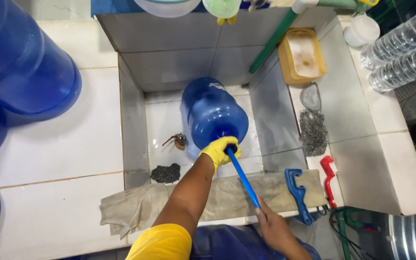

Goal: A person puts on protective gloves and scrubs a large water jug with a sponge before rinsing it in a sink.

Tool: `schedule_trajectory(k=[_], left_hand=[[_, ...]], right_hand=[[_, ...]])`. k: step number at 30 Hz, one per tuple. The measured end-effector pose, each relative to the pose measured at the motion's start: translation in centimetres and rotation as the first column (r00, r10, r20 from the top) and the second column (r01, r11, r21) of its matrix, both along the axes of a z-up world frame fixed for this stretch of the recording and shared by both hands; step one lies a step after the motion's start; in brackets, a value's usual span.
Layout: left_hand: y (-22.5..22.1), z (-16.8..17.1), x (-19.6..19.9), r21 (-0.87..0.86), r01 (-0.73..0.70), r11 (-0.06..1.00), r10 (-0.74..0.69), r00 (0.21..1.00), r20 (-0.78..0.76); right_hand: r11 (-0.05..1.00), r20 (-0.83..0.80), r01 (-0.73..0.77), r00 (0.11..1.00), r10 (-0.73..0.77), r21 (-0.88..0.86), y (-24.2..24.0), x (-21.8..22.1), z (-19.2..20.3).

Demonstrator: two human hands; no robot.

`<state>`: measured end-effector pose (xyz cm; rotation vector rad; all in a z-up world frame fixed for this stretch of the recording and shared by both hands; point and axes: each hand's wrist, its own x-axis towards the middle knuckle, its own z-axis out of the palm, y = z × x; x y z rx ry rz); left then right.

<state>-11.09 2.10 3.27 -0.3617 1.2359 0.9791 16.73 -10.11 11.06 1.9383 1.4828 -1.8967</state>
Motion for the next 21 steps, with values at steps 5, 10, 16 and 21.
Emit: schedule_trajectory(k=[5, 10, 16, 21], left_hand=[[0.7, 0.9, -0.4, 0.001, 0.0, 1.0, 0.0, 0.975, -0.222], [1.8, 2.2, -1.6, -0.058, -0.004, 0.998, -0.008, 0.98, -0.201], [1.5, 5.6, -1.9, -0.029, 0.046, 0.999, -0.049, 0.991, -0.123], [2.1, 3.9, -2.2, -0.037, -0.11, 0.993, 0.112, 0.991, 0.074]], right_hand=[[0.963, -0.14, 0.191, 0.966, -0.219, -0.19, 0.6, 0.9, 3.9], [0.965, 0.001, 0.131, 0.991, -0.134, -0.228, 0.3, 0.2, 8.5], [0.847, 0.498, -0.511, 0.779, 0.382, 0.149, -1.2, 3.8, 0.7], [0.989, 0.07, -0.02, 0.997, 0.03, -0.144, 1.0, -1.3, 6.8]])
